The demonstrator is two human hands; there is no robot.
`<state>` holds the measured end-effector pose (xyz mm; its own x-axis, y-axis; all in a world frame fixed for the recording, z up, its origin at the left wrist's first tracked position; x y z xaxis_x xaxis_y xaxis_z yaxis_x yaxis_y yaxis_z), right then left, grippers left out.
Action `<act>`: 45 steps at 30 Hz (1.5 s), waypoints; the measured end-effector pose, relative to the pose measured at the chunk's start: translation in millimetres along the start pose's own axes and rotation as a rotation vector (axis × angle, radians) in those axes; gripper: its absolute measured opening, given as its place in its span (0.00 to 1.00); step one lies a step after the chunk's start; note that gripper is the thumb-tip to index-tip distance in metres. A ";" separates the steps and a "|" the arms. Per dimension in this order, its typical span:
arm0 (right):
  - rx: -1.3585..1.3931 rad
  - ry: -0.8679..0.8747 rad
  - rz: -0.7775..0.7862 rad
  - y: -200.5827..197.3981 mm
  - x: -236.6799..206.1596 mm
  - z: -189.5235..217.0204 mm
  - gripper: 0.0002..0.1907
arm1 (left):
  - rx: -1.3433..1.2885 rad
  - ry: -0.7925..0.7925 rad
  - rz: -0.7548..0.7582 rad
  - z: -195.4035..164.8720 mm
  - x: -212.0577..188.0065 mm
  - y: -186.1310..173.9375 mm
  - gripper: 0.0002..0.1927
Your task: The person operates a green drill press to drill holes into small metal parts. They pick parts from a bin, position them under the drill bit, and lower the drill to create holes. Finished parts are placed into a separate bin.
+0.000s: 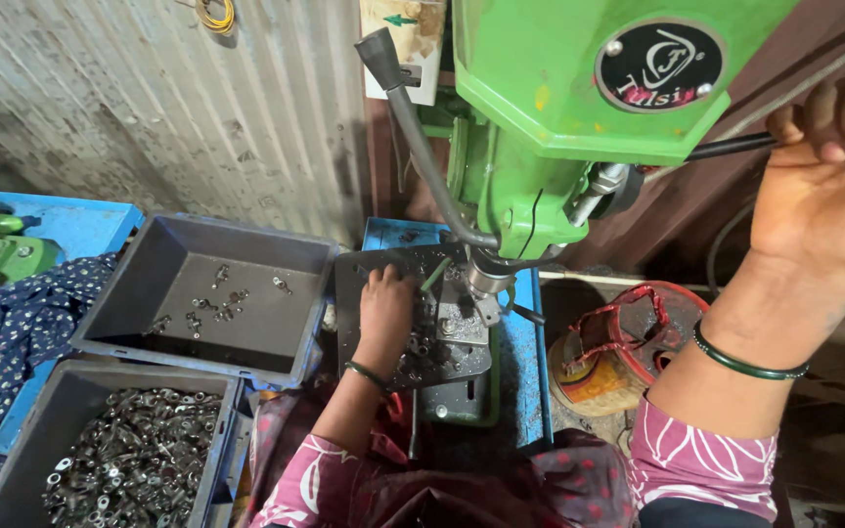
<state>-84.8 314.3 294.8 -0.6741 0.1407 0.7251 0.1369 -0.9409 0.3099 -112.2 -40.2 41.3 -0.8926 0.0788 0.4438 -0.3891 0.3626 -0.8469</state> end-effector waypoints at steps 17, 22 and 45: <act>-0.003 -0.012 -0.009 4.9 0.8 1.3 0.26 | -1.181 -0.286 -0.171 -9.9 -25.9 9.3 0.08; 0.014 -0.017 -0.013 3.0 -3.5 1.8 0.26 | -0.984 -0.243 -0.102 -19.7 -32.9 1.7 0.12; 0.257 -0.287 -0.161 -35.8 -152.4 -9.0 0.26 | -0.190 0.150 -0.251 -63.1 -66.9 -27.9 0.23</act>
<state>6.5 323.7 167.6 -0.4773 0.3942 0.7854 0.2473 -0.7974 0.5505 -27.2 3.0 53.7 -0.7256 0.0959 0.6814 -0.5301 0.5535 -0.6424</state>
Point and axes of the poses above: each hand's wrist, its own x-axis towards the middle knuckle, its own y-axis out of the palm, z = x × y, the point moved 8 cm from there along x, towards the middle knuckle, and after that the axes turned 2 degrees about -z, right-handed, at the moved point
